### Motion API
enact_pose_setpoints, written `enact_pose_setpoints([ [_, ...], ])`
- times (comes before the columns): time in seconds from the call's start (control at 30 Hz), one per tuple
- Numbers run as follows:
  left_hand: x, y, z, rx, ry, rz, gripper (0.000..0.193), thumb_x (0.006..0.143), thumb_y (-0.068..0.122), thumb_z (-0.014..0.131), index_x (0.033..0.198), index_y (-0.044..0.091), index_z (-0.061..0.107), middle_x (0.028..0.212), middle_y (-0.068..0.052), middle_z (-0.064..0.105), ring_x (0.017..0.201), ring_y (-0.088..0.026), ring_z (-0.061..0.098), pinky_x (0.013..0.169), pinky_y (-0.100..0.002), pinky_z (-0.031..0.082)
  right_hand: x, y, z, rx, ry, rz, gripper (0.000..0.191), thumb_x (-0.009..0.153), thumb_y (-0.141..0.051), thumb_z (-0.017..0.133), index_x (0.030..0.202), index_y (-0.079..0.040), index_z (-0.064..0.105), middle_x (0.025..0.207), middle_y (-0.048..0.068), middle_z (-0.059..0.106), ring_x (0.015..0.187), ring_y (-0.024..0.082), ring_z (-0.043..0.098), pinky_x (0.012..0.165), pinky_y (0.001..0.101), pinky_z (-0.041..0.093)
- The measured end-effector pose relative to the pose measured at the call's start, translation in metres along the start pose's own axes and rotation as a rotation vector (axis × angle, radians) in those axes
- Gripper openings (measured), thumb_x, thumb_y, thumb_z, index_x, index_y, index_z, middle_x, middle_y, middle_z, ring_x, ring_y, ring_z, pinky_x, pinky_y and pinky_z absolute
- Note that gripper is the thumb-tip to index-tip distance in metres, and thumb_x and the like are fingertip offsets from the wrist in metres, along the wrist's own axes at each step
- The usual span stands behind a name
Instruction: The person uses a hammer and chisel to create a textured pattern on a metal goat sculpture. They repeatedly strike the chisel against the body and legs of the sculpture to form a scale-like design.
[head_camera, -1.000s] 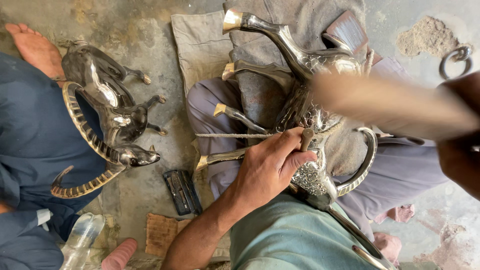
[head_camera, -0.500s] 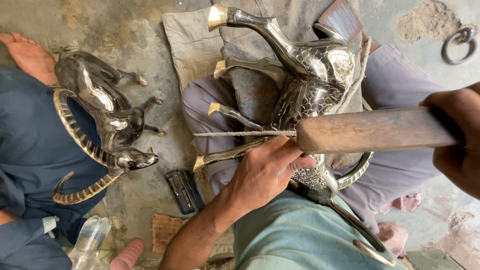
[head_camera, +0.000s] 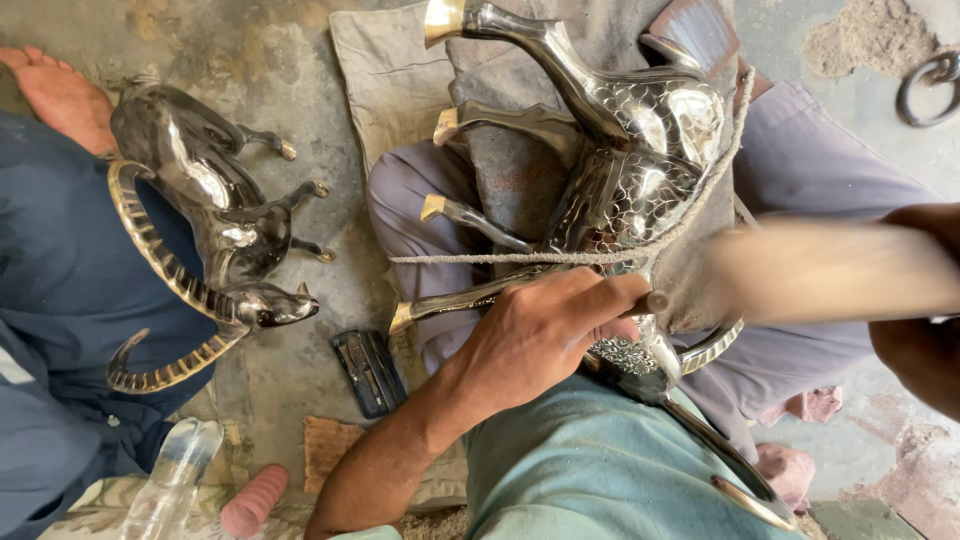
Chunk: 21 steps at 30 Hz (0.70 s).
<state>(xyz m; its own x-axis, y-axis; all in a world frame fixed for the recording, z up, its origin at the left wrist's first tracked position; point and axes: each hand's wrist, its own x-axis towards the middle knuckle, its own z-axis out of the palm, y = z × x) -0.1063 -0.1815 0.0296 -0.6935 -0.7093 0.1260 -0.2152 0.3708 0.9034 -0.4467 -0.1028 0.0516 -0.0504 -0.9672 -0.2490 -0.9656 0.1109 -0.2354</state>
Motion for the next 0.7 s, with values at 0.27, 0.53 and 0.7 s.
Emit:
enact_pose_setpoints([
  [0.27, 0.013, 0.005, -0.011, -0.006, -0.057, 0.016, 0.046, 0.094, 0.009, 0.074, 0.134, 0.014, 0.052, 0.093, -0.011, 0.068, 0.093, -0.033, 0.071, 0.080, -0.044, 0.056, -0.027, 0.035, 0.044, 0.322, 0.071, -0.003, 0.026, 0.095, 0.000, 0.068, 0.120, 0.002, 0.064, 0.102, 0.013, 0.066, 0.081, 0.019, 0.067, 0.073, 0.0299, 0.058],
  [0.53, 0.024, 0.013, -0.014, 0.059, -0.152, -0.037, 0.041, 0.094, 0.011, 0.071, 0.133, 0.015, 0.057, 0.088, -0.013, 0.069, 0.087, -0.032, 0.071, 0.076, -0.043, 0.057, -0.053, 0.057, 0.059, 0.416, 0.063, 0.025, 0.020, 0.100, -0.003, 0.068, 0.119, 0.003, 0.064, 0.105, 0.014, 0.064, 0.082, 0.020, 0.066, 0.072, 0.0301, 0.057],
  [0.7, 0.033, 0.017, -0.016, -0.001, -0.223, -0.025, 0.037, 0.093, -0.002, 0.059, 0.126, 0.013, 0.058, 0.088, -0.007, 0.074, 0.089, -0.028, 0.075, 0.078, -0.040, 0.059, -0.049, 0.037, 0.054, 0.373, 0.097, -0.131, 0.015, 0.097, -0.007, 0.075, 0.110, -0.003, 0.070, 0.107, 0.013, 0.070, 0.088, 0.022, 0.070, 0.076, 0.0308, 0.060],
])
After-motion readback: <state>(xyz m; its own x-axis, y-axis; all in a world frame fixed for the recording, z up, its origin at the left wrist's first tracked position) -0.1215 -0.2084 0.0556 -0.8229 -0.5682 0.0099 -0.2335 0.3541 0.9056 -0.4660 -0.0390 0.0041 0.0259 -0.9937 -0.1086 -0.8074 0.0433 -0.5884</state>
